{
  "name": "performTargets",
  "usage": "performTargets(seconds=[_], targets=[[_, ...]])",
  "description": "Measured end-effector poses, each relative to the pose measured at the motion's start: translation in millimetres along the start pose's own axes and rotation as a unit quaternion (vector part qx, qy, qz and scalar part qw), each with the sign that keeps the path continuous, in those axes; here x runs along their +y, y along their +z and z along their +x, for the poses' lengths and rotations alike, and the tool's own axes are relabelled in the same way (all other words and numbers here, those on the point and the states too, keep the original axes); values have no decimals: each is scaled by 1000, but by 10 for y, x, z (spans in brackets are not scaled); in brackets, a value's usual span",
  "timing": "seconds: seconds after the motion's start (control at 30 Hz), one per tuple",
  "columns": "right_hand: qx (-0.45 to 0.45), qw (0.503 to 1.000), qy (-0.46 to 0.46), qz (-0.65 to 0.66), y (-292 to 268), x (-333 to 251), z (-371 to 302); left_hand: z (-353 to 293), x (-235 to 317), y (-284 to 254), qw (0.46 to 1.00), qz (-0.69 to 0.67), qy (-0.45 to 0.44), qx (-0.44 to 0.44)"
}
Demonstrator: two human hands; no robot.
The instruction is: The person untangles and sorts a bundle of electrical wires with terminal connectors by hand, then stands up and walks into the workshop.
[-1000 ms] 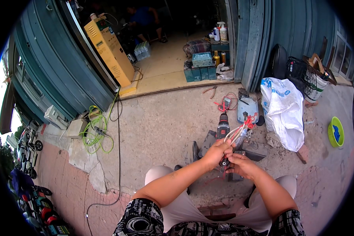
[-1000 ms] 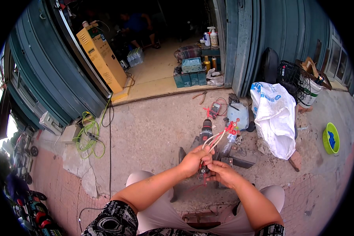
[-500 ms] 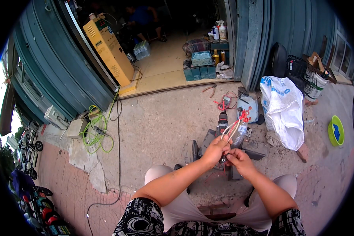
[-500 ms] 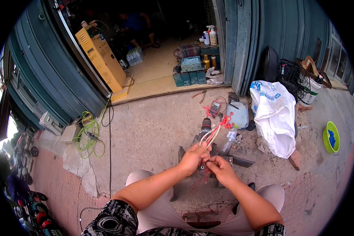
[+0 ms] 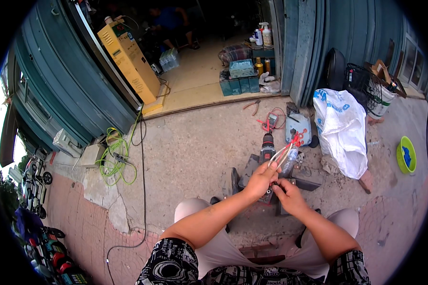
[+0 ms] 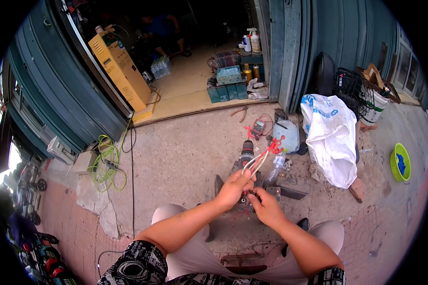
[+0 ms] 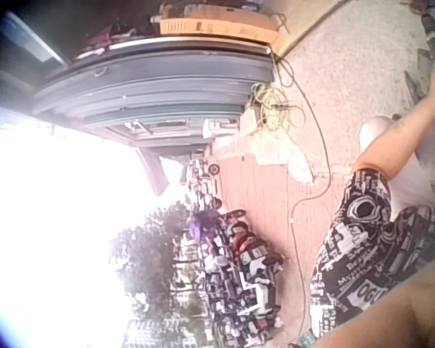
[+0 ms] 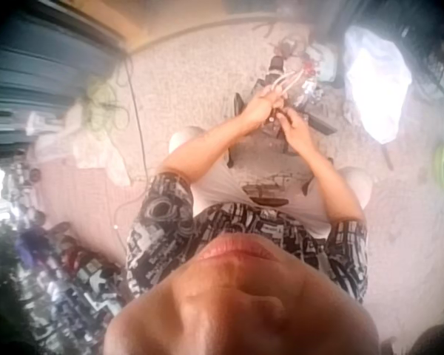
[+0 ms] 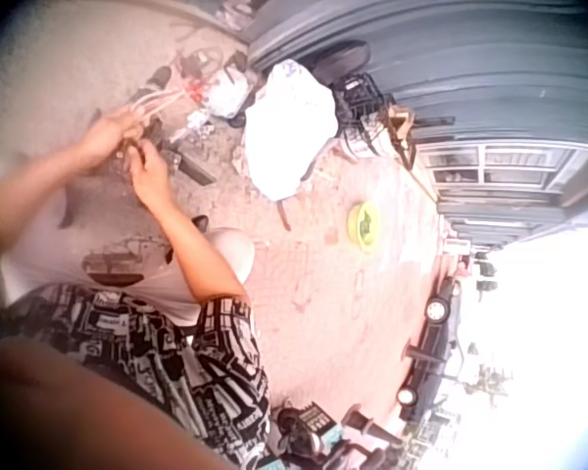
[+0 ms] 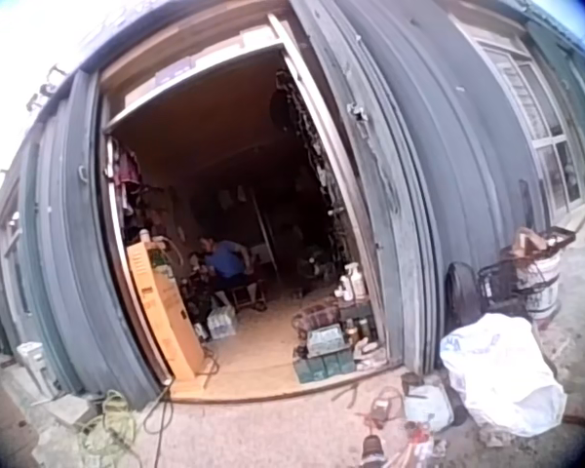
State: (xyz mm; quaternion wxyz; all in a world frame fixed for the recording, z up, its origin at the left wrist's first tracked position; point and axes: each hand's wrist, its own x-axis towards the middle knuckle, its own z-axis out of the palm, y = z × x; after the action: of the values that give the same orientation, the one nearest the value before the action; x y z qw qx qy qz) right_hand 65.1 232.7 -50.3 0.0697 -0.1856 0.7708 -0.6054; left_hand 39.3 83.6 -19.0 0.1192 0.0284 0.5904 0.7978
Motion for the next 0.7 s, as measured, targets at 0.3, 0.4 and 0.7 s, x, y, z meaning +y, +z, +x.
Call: performTargets(seconds=[0.3,0.4,0.7], targets=[[-49,994,-29,-88,-46,-140,-32,-46,-106,-21,998,51,11,-28],[-63,990,-41,-123,-28,-153,-60,-82,-148,-13,998,55,14,-35],[-45,956,-91,-275,-64,-175,-86,-67,-208,-13,996,89,10,-29]])
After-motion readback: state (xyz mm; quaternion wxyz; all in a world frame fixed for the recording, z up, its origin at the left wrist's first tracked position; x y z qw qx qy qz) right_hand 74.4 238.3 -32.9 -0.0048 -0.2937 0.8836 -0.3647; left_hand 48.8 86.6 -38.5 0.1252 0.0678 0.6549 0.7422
